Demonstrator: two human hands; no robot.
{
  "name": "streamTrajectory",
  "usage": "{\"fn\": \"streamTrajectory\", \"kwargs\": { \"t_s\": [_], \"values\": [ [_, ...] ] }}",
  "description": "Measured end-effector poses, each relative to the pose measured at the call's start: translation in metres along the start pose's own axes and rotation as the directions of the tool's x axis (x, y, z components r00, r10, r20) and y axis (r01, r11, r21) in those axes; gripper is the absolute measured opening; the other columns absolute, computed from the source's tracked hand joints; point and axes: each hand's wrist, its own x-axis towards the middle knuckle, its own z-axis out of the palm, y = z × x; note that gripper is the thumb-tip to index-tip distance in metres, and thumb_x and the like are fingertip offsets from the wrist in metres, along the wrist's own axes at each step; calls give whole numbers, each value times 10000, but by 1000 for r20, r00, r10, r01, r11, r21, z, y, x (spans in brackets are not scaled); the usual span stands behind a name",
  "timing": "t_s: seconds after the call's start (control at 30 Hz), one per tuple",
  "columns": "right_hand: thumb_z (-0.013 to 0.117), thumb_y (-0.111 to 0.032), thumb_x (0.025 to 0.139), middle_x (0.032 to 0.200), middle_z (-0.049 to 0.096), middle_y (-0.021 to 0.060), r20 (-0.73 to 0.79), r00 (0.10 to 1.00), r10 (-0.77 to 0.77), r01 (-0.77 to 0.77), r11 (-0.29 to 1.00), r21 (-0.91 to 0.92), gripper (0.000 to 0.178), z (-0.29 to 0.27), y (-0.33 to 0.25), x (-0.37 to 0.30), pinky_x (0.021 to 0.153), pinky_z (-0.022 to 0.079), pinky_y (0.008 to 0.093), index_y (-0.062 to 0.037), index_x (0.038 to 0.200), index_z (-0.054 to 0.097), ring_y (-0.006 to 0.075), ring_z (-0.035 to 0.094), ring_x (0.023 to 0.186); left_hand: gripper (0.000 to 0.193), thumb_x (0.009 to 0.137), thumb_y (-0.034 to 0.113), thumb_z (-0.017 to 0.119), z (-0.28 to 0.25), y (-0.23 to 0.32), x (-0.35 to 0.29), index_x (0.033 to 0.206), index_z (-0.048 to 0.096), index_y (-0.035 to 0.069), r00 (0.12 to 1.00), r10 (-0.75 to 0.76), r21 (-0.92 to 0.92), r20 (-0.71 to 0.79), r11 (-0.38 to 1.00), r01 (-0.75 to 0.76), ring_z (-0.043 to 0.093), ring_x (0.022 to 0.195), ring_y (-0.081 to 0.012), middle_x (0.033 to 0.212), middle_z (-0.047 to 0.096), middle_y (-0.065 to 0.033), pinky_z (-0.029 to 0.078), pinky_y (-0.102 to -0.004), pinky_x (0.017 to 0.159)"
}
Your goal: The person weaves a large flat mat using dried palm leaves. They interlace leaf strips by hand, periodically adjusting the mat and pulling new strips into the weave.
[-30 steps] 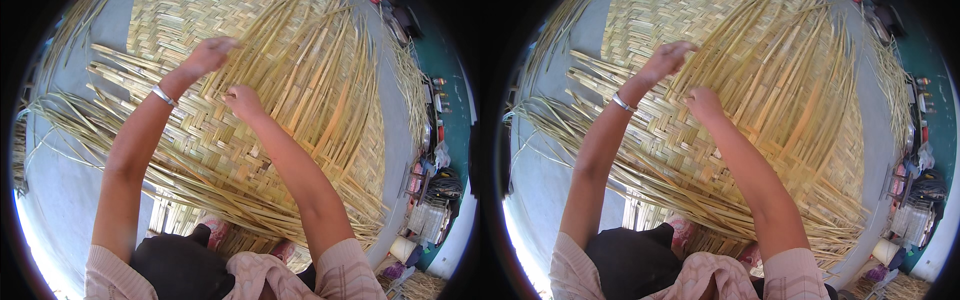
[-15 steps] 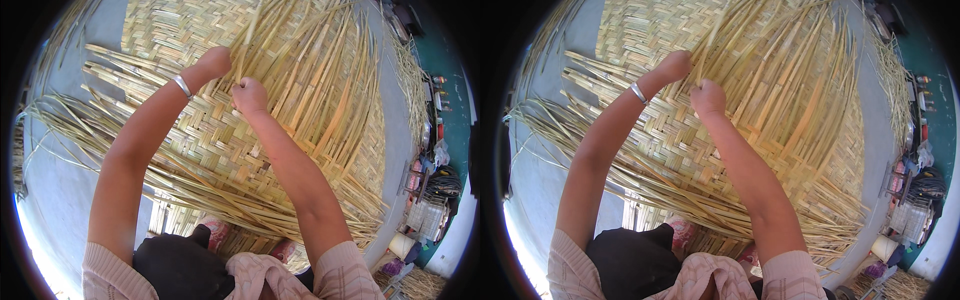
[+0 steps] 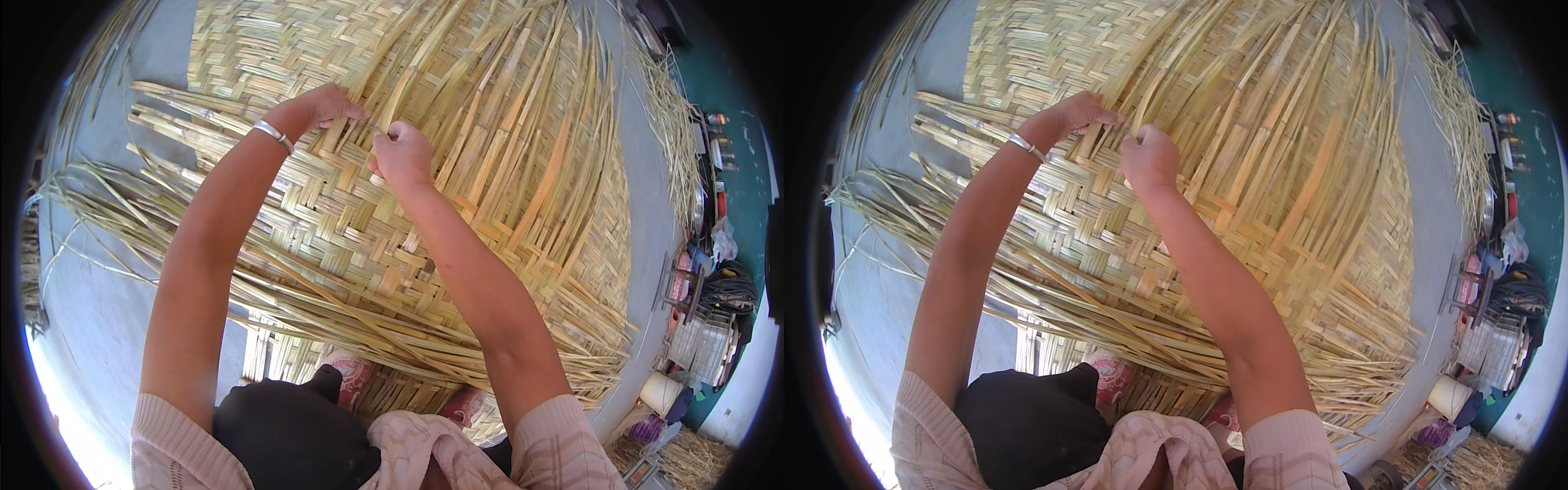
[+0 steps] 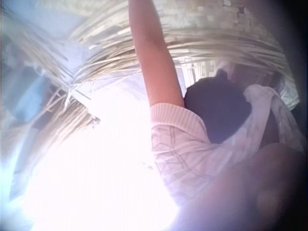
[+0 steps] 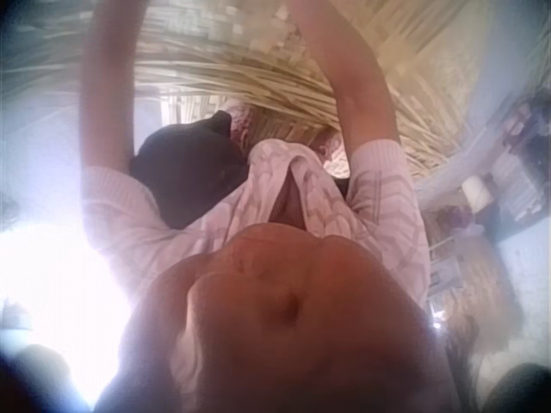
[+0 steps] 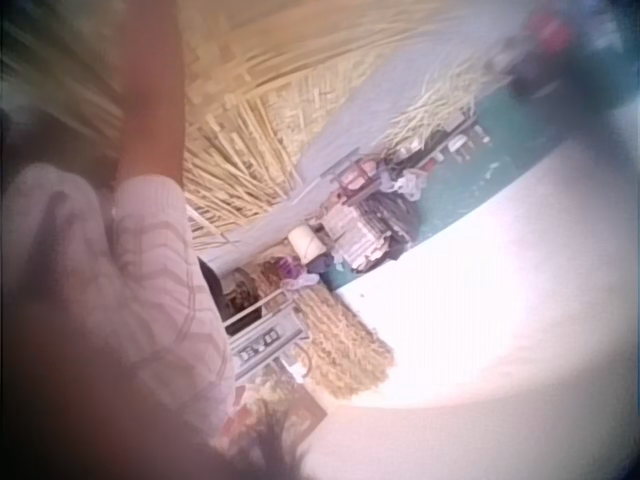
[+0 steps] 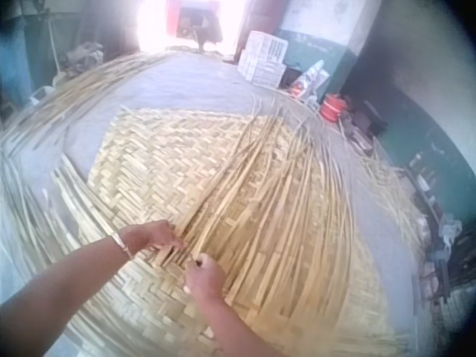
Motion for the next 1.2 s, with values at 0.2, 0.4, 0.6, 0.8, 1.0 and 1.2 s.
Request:
{"fn": "streamTrajectory", "kwargs": {
  "t_s": [0.2, 0.4, 0.6, 0.8, 1.0, 1.2],
  "values": [
    [576, -146, 862, 687, 632, 118, 20, 999, -37, 40, 983, -182, 155, 11, 10, 12, 535, 508, 319, 3, 893, 603, 198, 659, 578, 352, 756, 236, 767, 5, -14, -7, 1014, 626, 44, 993, 105, -306, 57, 948, -82, 571, 796, -127, 875, 643, -38, 453, -292, 718],
    [577, -131, 823, 883, 656, 170, 89, 968, -236, 251, 873, -418, 226, 15, 18, 8, 766, 490, 395, -45, 1020, 648, 333, 639, 851, 329, 815, 193, 711, 7, -19, -20, 1087, 614, 36, 977, 190, -515, 98, 850, -113, 589, 900, -154, 956, 648, -38, 455, -318, 860],
    [585, -105, 812, 966, 629, 186, 104, 963, -248, 269, 896, -353, 202, 12, 21, 9, 781, 482, 398, -36, 988, 655, 346, 612, 899, 253, 855, 105, 656, 11, -33, -20, 1099, 629, 46, 957, 265, -762, -117, 594, -258, 600, 873, -131, 963, 649, -25, 493, -270, 794],
    [545, -18, 801, 947, 628, 184, -24, 939, -344, 328, 911, -250, 212, 14, 38, 4, 773, 491, 381, -33, 985, 648, 342, 617, 899, 158, 864, 68, 621, 34, -58, -18, 1007, 671, 25, 802, 136, -366, -582, 837, -407, 601, 760, -105, 887, 662, -7, 501, -242, 688],
    [518, 22, 794, 1073, 624, 166, 127, 934, -334, 356, 849, -390, 288, 2, 41, -8, 830, 504, 375, -49, 1044, 642, 331, 617, 956, 157, 813, 40, 592, 51, -56, -38, 928, 695, 69, 598, 300, 159, -743, 947, -278, 624, 711, -180, 829, 676, -85, 505, -307, 678],
    [540, 21, 771, 1203, 580, 132, 328, 900, -286, 430, 702, -568, 403, -3, 36, -19, 857, 501, 379, -47, 1167, 582, 325, 605, 989, 204, 784, 2, 605, 59, -44, -73, 927, 693, 116, 294, 586, 495, -755, 803, -330, 596, 875, -272, 915, 652, -95, 487, -362, 780]
  ]
}}
